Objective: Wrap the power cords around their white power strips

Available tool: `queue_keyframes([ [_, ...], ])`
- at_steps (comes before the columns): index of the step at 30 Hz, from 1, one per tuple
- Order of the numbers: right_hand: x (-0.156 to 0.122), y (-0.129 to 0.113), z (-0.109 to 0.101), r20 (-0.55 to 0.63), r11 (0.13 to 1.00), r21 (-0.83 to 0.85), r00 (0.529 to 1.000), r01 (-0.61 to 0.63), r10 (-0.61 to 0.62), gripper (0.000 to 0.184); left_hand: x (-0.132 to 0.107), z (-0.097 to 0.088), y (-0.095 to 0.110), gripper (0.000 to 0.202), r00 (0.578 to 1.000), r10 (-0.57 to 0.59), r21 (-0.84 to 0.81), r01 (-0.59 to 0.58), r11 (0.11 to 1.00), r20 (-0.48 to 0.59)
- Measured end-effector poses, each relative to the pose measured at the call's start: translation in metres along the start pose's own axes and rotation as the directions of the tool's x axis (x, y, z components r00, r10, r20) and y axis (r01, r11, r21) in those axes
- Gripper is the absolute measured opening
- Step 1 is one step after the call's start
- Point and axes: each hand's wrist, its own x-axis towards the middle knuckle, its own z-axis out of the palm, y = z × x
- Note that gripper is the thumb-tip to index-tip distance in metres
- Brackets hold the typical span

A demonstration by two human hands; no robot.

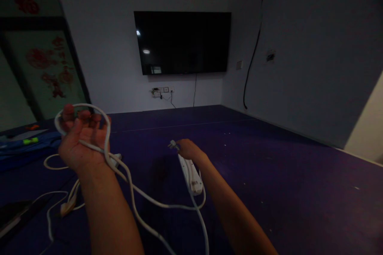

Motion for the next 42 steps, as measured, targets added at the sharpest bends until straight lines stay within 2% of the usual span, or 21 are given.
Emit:
queue_keyframes([
  [4, -0.004, 0.051, -0.015, -0.095, 0.990, 0.028, 0.986, -0.138, 0.141, 0.045, -0.003, 0.003, 0.005, 0.030, 1.000, 0.013, -0.038, -0.013, 0.999, -0.001],
  [7, -0.009, 0.079, -0.010, -0.113, 0.973, 0.044, 0.967, -0.226, 0.230, 0.046, -0.007, 0.007, 0.010, 0.027, 0.999, 0.026, -0.041, -0.024, 0.999, 0.041],
  [9, -0.011, 0.090, 0.000, -0.100, 0.968, 0.058, 0.964, -0.243, 0.248, 0.044, -0.010, 0.009, 0.013, 0.026, 0.998, 0.036, -0.042, -0.033, 0.999, 0.054],
  [14, -0.004, 0.093, 0.033, -0.062, 0.968, 0.102, 0.970, -0.230, 0.237, 0.035, -0.012, 0.009, 0.020, 0.027, 0.999, 0.046, -0.084, -0.045, 0.995, 0.008],
  [18, 0.002, 0.091, 0.050, -0.041, 0.966, 0.120, 0.971, -0.230, 0.236, 0.031, -0.012, 0.008, 0.022, 0.024, 0.998, 0.059, -0.136, -0.056, 0.989, 0.020],
  [26, 0.005, 0.098, 0.062, -0.020, 0.961, 0.150, 0.971, -0.233, 0.238, 0.028, -0.013, 0.009, 0.024, 0.019, 0.997, 0.048, -0.183, -0.037, 0.982, 0.055],
  [31, 0.007, 0.099, 0.068, -0.027, 0.942, 0.194, 0.959, -0.273, 0.284, 0.035, -0.011, 0.007, 0.025, 0.022, 0.992, 0.065, -0.161, -0.048, 0.986, 0.104],
  [33, 0.008, 0.099, 0.070, -0.035, 0.928, 0.222, 0.948, -0.300, 0.315, 0.034, -0.009, 0.006, 0.024, 0.030, 0.991, 0.077, -0.135, -0.062, 0.989, 0.106],
  [37, 0.012, 0.101, 0.072, -0.041, 0.878, 0.297, 0.914, -0.376, 0.405, 0.025, -0.004, 0.002, 0.020, 0.041, 0.992, 0.123, -0.095, -0.119, 0.988, 0.034],
  [40, 0.014, 0.110, 0.070, -0.029, 0.808, 0.374, 0.865, -0.456, 0.501, 0.020, 0.003, -0.006, 0.019, 0.042, 0.984, 0.177, -0.062, -0.178, 0.982, -0.014],
  [42, 0.014, 0.119, 0.067, -0.028, 0.749, 0.439, 0.826, -0.496, 0.563, 0.026, 0.008, -0.013, 0.018, 0.044, 0.977, 0.210, -0.045, -0.212, 0.976, -0.038],
])
